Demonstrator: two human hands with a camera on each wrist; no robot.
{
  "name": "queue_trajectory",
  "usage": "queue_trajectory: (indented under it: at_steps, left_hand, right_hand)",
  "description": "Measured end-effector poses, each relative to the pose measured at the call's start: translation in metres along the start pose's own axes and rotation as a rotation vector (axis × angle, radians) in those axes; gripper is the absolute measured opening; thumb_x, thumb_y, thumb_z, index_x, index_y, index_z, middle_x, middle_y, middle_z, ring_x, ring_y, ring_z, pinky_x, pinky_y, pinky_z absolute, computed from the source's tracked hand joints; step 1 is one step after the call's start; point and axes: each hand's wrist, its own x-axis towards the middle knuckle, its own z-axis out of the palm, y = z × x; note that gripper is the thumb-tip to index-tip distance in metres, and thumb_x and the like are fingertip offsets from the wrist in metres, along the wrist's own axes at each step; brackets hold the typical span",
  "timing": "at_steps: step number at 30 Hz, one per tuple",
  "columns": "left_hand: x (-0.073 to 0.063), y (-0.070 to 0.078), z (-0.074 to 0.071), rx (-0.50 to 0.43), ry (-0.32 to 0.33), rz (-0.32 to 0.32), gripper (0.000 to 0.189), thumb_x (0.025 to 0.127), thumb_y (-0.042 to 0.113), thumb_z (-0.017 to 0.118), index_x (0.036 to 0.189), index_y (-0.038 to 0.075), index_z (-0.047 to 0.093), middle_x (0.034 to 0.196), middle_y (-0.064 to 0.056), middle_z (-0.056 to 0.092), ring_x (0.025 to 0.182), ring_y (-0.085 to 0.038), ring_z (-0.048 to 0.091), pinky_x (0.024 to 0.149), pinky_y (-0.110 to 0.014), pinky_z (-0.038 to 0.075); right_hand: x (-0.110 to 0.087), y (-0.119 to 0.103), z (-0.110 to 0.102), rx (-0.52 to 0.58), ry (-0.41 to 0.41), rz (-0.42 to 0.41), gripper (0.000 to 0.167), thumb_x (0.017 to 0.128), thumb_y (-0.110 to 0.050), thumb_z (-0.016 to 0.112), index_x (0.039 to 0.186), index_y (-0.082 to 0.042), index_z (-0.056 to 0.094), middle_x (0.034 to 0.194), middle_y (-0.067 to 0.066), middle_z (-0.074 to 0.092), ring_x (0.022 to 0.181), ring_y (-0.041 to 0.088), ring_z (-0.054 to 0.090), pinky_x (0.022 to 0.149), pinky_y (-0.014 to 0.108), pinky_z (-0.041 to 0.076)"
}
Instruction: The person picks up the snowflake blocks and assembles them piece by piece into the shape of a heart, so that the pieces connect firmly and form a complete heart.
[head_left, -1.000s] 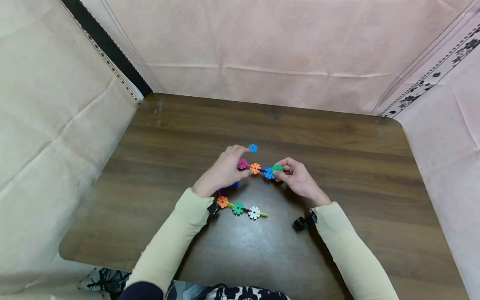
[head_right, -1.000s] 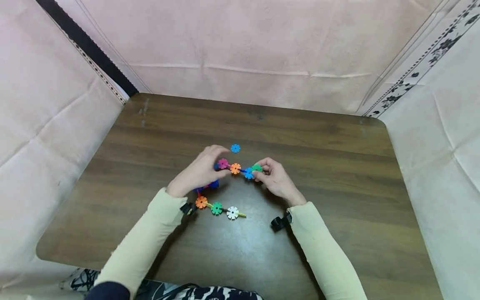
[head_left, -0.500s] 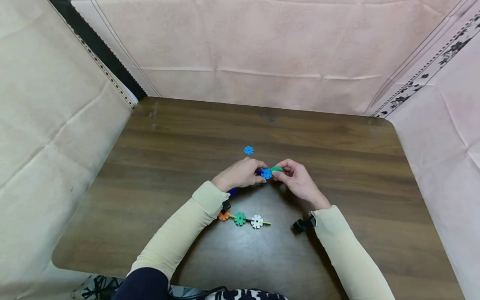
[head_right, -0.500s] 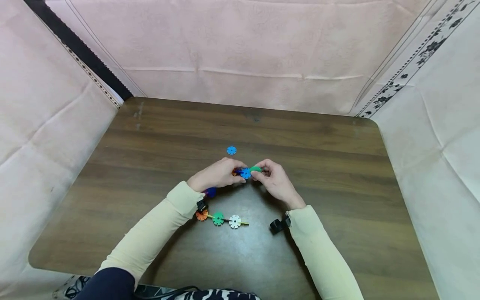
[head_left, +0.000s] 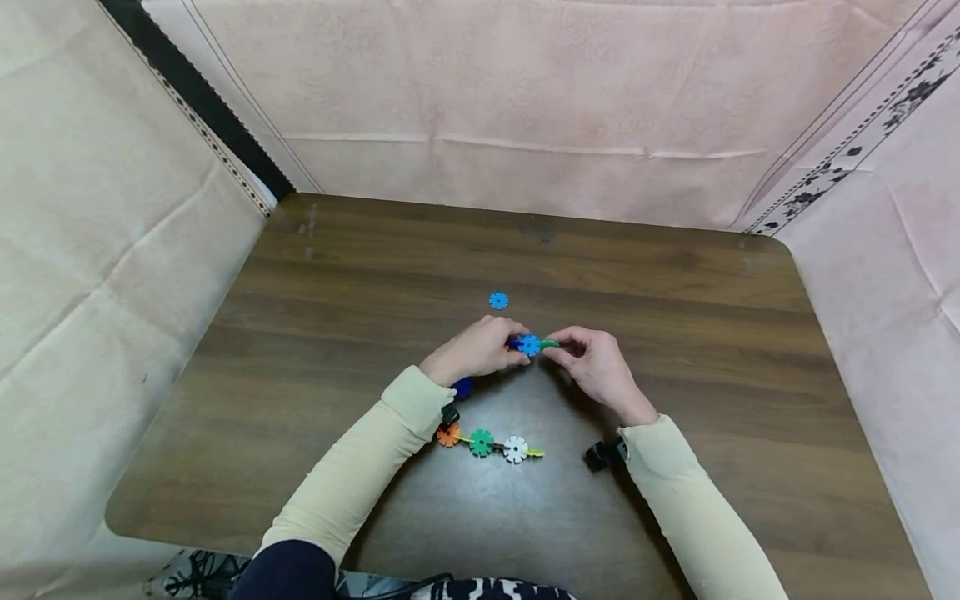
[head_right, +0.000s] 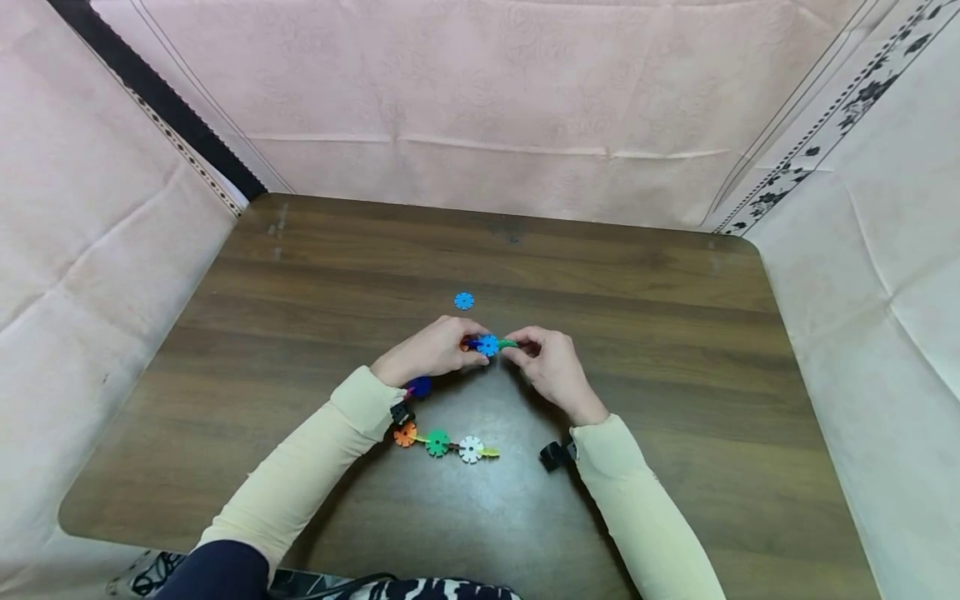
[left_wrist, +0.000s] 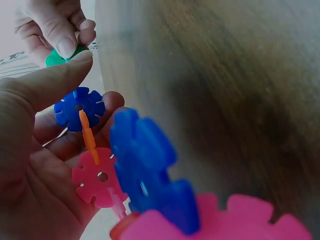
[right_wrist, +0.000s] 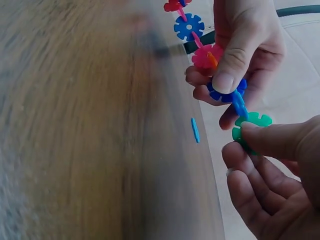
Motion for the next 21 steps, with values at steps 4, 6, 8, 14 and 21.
queue_trajectory:
  at_steps: [4, 6, 8, 14, 21]
  left_hand:
    - [0.0, 0.0, 0.0, 0.015, 0.002, -0.002, 0.022, 0.092, 0.022, 0.069, 0.11, 0.009, 0.07, 0.081, 0.002, 0.062, 0.06, -0.008, 0.051, 0.056, -0.02, 0.043]
    - [-0.001, 0.001, 0.0, 0.025, 0.005, -0.001, 0.017, 0.093, 0.022, 0.068, 0.105, 0.01, 0.07, 0.076, 0.002, 0.058, 0.059, -0.008, 0.047, 0.055, -0.02, 0.038]
    - [-0.001, 0.001, -0.001, 0.033, 0.014, 0.006, 0.012, 0.093, 0.021, 0.067, 0.098, 0.011, 0.07, 0.072, 0.002, 0.055, 0.057, -0.008, 0.044, 0.054, -0.019, 0.036]
    - [-0.001, 0.002, -0.003, 0.057, 0.028, 0.044, 0.01, 0.094, 0.016, 0.066, 0.085, 0.011, 0.066, 0.07, -0.001, 0.057, 0.058, -0.009, 0.045, 0.055, -0.019, 0.037]
    - [-0.002, 0.001, -0.004, 0.064, 0.027, 0.077, 0.007, 0.095, 0.012, 0.063, 0.09, 0.01, 0.067, 0.08, -0.007, 0.066, 0.062, -0.009, 0.052, 0.058, -0.018, 0.042]
  right_hand:
    - [0.001, -0.003, 0.002, -0.014, 0.025, -0.029, 0.007, 0.087, -0.017, 0.075, 0.094, -0.019, 0.076, 0.084, -0.004, 0.072, 0.062, 0.013, 0.059, 0.05, 0.027, 0.05]
    - [0.002, -0.006, 0.003, -0.021, 0.033, -0.053, 0.007, 0.086, -0.017, 0.075, 0.093, -0.018, 0.077, 0.084, -0.005, 0.072, 0.062, 0.013, 0.059, 0.05, 0.027, 0.05]
    - [0.004, -0.008, 0.002, -0.025, 0.037, -0.071, 0.007, 0.086, -0.018, 0.076, 0.092, -0.018, 0.078, 0.085, -0.006, 0.072, 0.062, 0.014, 0.06, 0.049, 0.028, 0.05]
    - [0.007, -0.011, -0.001, 0.025, 0.007, -0.075, 0.008, 0.086, -0.013, 0.075, 0.092, -0.017, 0.078, 0.087, -0.001, 0.074, 0.061, 0.025, 0.063, 0.049, 0.028, 0.05]
    - [0.011, -0.012, -0.003, 0.036, -0.021, -0.084, 0.009, 0.086, -0.012, 0.074, 0.092, -0.018, 0.079, 0.088, -0.001, 0.074, 0.06, 0.023, 0.061, 0.05, 0.028, 0.049]
